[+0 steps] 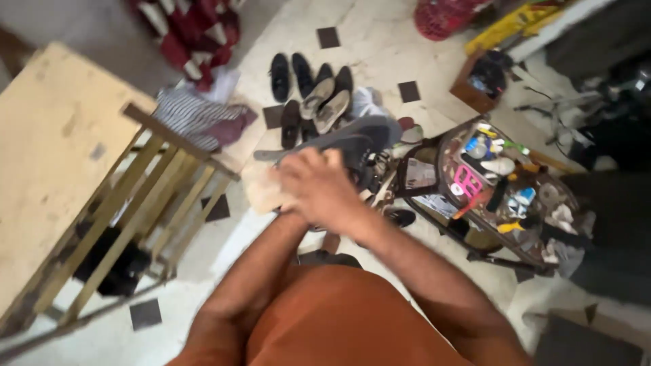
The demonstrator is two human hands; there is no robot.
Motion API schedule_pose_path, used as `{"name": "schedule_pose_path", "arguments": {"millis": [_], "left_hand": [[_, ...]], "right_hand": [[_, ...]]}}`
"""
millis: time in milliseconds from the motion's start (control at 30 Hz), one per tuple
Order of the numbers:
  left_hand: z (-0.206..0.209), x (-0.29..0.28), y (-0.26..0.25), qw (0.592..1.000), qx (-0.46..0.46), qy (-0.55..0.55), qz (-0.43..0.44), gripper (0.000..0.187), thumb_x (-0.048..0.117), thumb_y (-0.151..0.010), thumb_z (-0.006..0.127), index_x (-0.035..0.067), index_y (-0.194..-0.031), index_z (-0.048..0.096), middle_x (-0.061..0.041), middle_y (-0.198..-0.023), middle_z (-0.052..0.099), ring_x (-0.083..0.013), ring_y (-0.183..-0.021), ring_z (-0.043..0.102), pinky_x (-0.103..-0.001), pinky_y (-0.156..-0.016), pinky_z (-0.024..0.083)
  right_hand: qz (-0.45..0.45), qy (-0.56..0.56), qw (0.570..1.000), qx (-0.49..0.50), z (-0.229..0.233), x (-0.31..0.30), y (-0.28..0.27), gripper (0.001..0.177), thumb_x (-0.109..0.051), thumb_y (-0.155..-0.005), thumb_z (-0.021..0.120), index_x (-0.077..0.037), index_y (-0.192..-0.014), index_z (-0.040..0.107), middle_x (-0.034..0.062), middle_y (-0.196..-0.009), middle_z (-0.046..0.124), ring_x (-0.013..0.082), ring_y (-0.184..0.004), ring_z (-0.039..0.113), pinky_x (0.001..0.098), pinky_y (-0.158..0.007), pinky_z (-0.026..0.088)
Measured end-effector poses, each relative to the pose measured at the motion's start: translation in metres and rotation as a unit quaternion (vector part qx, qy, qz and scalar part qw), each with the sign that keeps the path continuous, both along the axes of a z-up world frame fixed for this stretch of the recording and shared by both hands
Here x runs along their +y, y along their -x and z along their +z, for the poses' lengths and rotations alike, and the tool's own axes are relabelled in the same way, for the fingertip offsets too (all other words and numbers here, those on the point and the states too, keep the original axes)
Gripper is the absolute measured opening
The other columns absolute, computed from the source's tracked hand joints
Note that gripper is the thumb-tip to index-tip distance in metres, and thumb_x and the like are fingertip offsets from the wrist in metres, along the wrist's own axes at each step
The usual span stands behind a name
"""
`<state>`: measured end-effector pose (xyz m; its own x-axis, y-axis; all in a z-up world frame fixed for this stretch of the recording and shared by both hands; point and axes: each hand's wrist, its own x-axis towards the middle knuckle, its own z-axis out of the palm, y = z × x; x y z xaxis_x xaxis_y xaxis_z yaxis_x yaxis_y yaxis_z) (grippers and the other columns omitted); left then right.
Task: The person is cleaning a dark-colored shoe using a brush and a cloth.
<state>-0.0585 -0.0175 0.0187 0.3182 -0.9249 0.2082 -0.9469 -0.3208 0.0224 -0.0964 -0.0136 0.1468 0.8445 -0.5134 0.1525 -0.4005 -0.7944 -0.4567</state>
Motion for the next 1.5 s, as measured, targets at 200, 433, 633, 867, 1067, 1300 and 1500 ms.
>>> {"name": "schedule_pose_path", "arguments": {"millis": [200,433,633,867,1067,1300,1500], "left_hand": [[-0.089,-0.015,-0.013,0.682,0.670,0.023,-0.293,0.025,0.002,-0.094,0.052,0.004,-0.112,0.070,-0.018,-0.117,0.069,-0.0352,-0.118,0.062,-0.042,-0.102,0.053],[-0.060,0.003,-0.001,0.696,0.657,0.102,-0.272,0.040,0.015,-0.097,0.056,0.002,-0.135,0.058,-0.025,-0.126,0.056,-0.0367,-0.128,0.054,-0.042,-0.113,0.043],[0.026,0.015,-0.032,0.848,0.456,0.074,-0.262,0.048,0.020,-0.092,0.067,0.004,-0.136,0.058,-0.025,-0.126,0.063,-0.0387,-0.120,0.059,-0.044,-0.104,0.046],[-0.040,0.013,-0.059,0.846,0.488,0.078,-0.200,0.038,0.004,-0.093,0.057,0.006,-0.130,0.066,-0.022,-0.116,0.071,-0.0382,-0.108,0.069,-0.041,-0.096,0.055],[-0.026,0.019,-0.046,0.467,0.861,0.191,-0.067,0.039,0.005,-0.095,0.059,-0.004,-0.133,0.057,-0.008,-0.122,0.068,-0.0193,-0.111,0.064,-0.034,-0.097,0.052],[0.028,0.013,-0.052,0.331,0.931,0.152,-0.024,0.038,0.011,-0.097,0.063,-0.002,-0.133,0.061,-0.013,-0.127,0.067,-0.0242,-0.112,0.067,-0.038,-0.097,0.055],[0.015,0.013,-0.052,0.275,0.955,0.103,-0.047,0.040,0.013,-0.096,0.068,0.001,-0.133,0.061,-0.011,-0.125,0.069,-0.0228,-0.112,0.068,-0.038,-0.096,0.057]], "right_hand": [[-0.039,0.033,0.997,-0.065,0.013,-0.054,0.060,0.046,-0.023,-0.089,0.080,-0.014,-0.133,0.070,0.0081,-0.141,0.061,0.0307,-0.135,0.050,0.0420,-0.116,0.039],[-0.032,0.127,0.990,-0.047,0.023,-0.024,0.040,0.047,-0.029,-0.081,0.084,-0.020,-0.126,0.073,0.0074,-0.130,0.065,0.0307,-0.125,0.053,0.0486,-0.105,0.036],[-0.157,0.125,0.974,-0.103,-0.008,-0.106,0.111,0.048,-0.027,-0.086,0.084,-0.014,-0.130,0.070,0.0093,-0.129,0.066,0.0314,-0.124,0.056,0.0465,-0.106,0.041],[-0.270,0.074,0.939,-0.202,-0.011,-0.089,0.097,0.062,-0.022,-0.088,0.083,-0.012,-0.144,0.059,0.0122,-0.138,0.059,0.0324,-0.132,0.053,0.0455,-0.114,0.041],[-0.230,0.139,0.960,-0.077,0.016,-0.046,0.055,0.066,-0.035,-0.079,0.086,-0.019,-0.139,0.062,0.0080,-0.134,0.059,0.0338,-0.128,0.046,0.0556,-0.106,0.033],[-0.306,0.184,0.904,-0.234,0.034,-0.101,0.098,0.060,-0.031,-0.098,0.080,-0.009,-0.148,0.055,0.0104,-0.139,0.055,0.0323,-0.132,0.047,0.0471,-0.115,0.038],[-0.291,-0.007,0.914,-0.281,0.033,-0.099,0.096,0.060,-0.048,-0.108,0.061,0.001,-0.143,0.055,0.0158,-0.127,0.054,0.0272,-0.122,0.054,0.0361,-0.110,0.042]]}}
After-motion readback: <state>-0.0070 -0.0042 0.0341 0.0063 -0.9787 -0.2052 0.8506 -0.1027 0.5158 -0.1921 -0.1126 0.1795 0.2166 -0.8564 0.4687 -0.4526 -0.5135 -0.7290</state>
